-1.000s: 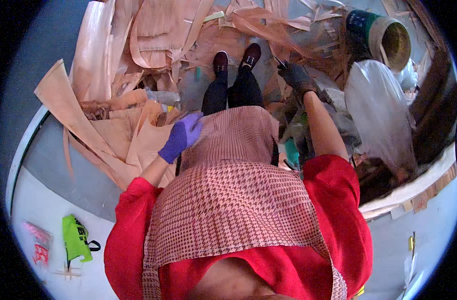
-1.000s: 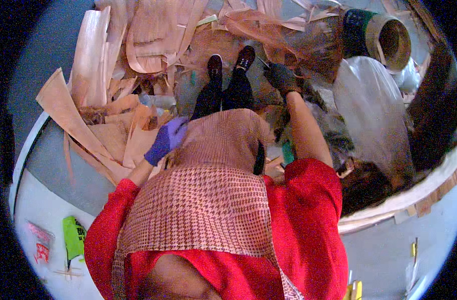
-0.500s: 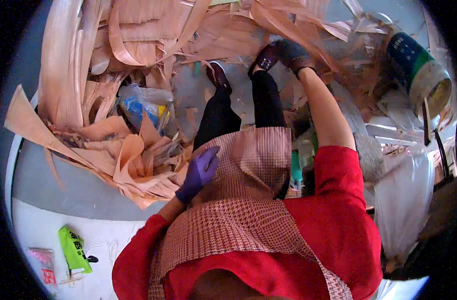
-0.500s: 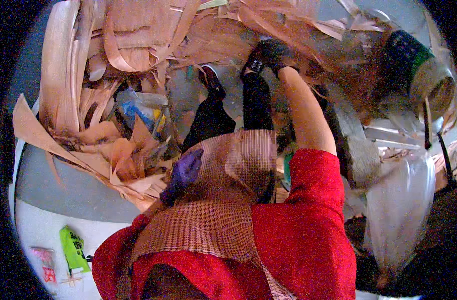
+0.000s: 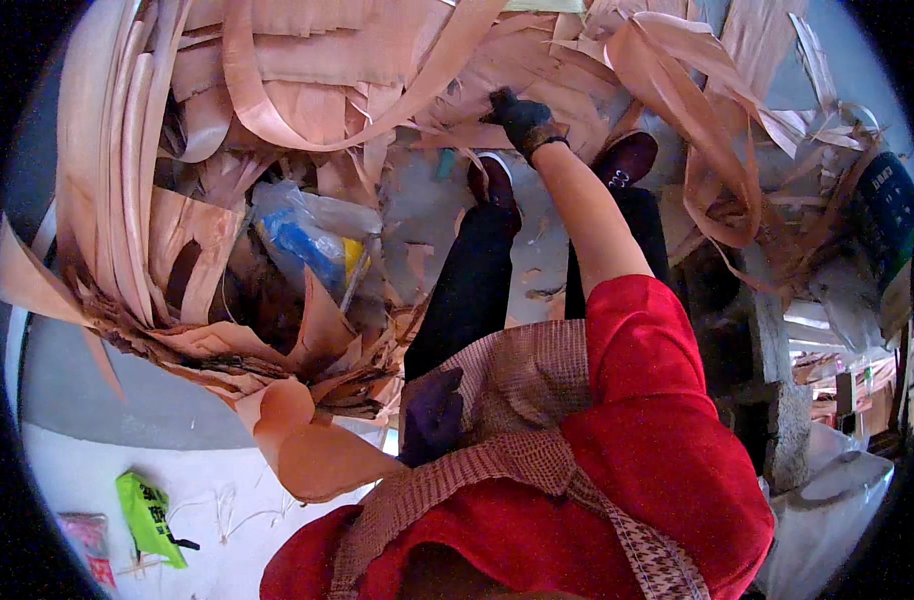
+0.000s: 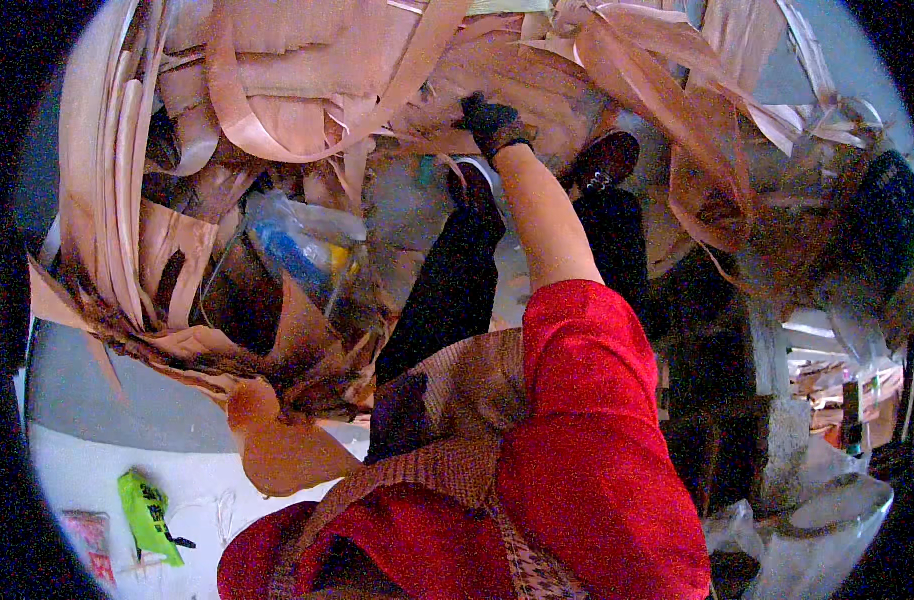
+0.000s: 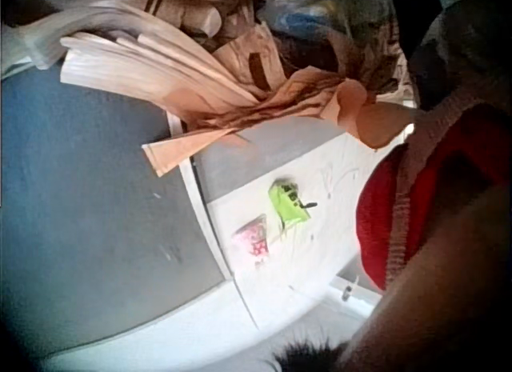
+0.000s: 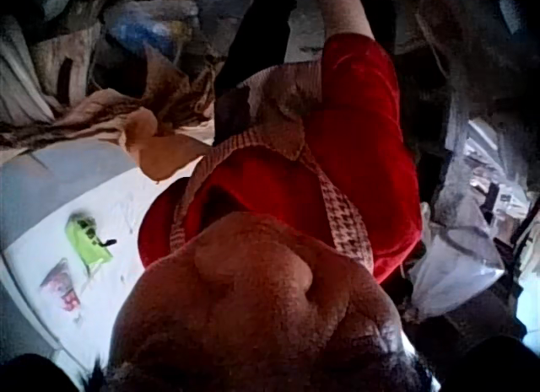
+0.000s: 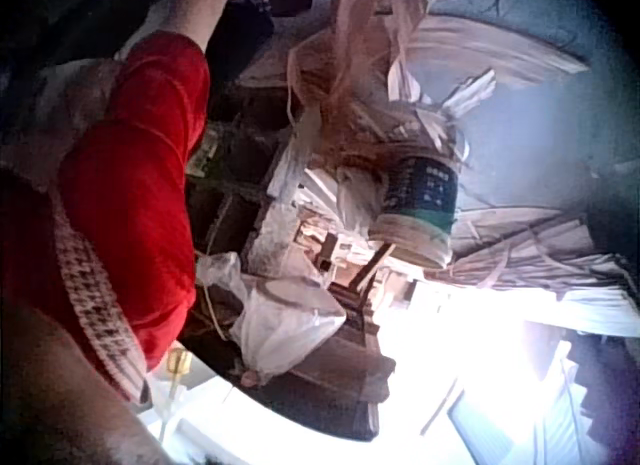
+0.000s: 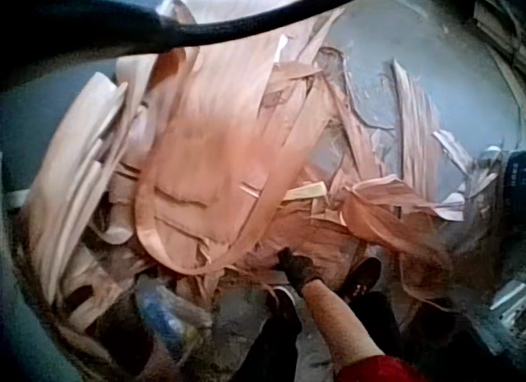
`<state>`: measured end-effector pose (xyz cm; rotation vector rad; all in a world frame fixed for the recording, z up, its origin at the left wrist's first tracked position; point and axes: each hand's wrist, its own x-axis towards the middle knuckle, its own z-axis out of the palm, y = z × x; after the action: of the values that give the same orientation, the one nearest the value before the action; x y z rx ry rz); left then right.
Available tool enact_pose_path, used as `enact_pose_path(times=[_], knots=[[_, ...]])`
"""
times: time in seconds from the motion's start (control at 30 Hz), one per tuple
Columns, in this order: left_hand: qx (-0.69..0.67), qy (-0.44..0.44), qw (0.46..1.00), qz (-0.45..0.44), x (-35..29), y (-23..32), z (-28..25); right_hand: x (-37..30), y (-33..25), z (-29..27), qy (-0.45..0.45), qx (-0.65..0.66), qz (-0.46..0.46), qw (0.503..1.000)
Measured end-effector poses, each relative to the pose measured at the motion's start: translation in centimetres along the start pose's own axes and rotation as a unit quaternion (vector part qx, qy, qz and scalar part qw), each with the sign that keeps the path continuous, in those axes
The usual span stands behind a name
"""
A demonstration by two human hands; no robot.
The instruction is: The person cuts, tapes, and organizes large sheets of wood veneer using a utility knife and tape.
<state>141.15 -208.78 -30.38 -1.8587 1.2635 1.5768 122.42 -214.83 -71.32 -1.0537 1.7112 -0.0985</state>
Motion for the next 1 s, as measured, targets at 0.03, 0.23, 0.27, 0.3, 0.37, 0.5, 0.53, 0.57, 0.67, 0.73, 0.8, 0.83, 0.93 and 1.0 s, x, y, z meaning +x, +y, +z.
enact_pose_path(times=[0.03, 0.23, 0.27, 0.3, 0.37, 0.5, 0.53, 0.57, 0.67, 0.73, 0.8, 0.83, 0.93, 1.0], knots=[[-0.002, 0.0, 1.0, 0.001, 0.0, -0.3, -0.1, 0.3, 0.3, 0.6, 0.022, 0.0, -0.024, 0.999], [0.016, 0.002, 0.999, 0.045, -0.7, 0.1, -0.5, -4.8, -1.1, -0.4, 0.113, -0.072, -0.154, 0.979], [0.02, 0.001, 0.998, 0.059, -1.1, 0.2, -0.3, -7.0, -1.6, -2.0, 0.121, -0.028, -0.152, 0.98], [0.029, -0.004, 0.997, 0.076, -1.4, 0.6, -0.3, -8.9, -1.7, -3.7, 0.133, 0.017, -0.148, 0.98], [0.102, -0.038, 0.982, 0.155, -1.7, 3.2, -0.7, -11.7, -0.6, -5.0, 0.161, -0.025, -0.143, 0.976], [0.166, -0.02, 0.968, 0.185, -3.9, 7.7, -1.1, -19.8, -3.4, -15.6, 0.249, 0.131, -0.133, 0.95], [0.146, 0.013, 0.966, 0.212, -4.5, 9.4, -1.1, -22.7, -4.5, -18.8, 0.279, 0.174, -0.097, 0.939], [0.134, 0.005, 0.962, 0.237, -5.8, 11.7, -0.8, -24.8, -4.7, -20.0, 0.336, 0.195, -0.117, 0.914], [0.157, 0.004, 0.952, 0.262, -11.0, 16.6, -0.8, -32.3, -6.1, -24.4, 0.374, 0.338, -0.105, 0.857], [0.197, 0.102, 0.881, 0.419, -11.8, 20.5, -1.5, -37.7, -9.8, -29.7, 0.492, 0.288, -0.179, 0.802], [0.176, 0.13, 0.816, 0.535, -11.2, 26.9, -2.0, -42.5, -12.1, -34.3, 0.481, 0.273, -0.126, 0.824], [0.2, 0.116, 0.796, 0.56, -12.3, 31.0, -1.5, -46.2, -13.2, -38.1, 0.455, 0.307, -0.09, 0.831], [0.26, 0.012, 0.767, 0.586, -13.1, 41.7, 0.0, -52.9, -12.8, -45.0, 0.514, 0.304, -0.128, 0.792], [0.18, -0.19, 0.834, 0.486, -13.1, 44.7, -1.2, -54.3, -14.1, -45.9, 0.566, 0.283, -0.154, 0.759]])
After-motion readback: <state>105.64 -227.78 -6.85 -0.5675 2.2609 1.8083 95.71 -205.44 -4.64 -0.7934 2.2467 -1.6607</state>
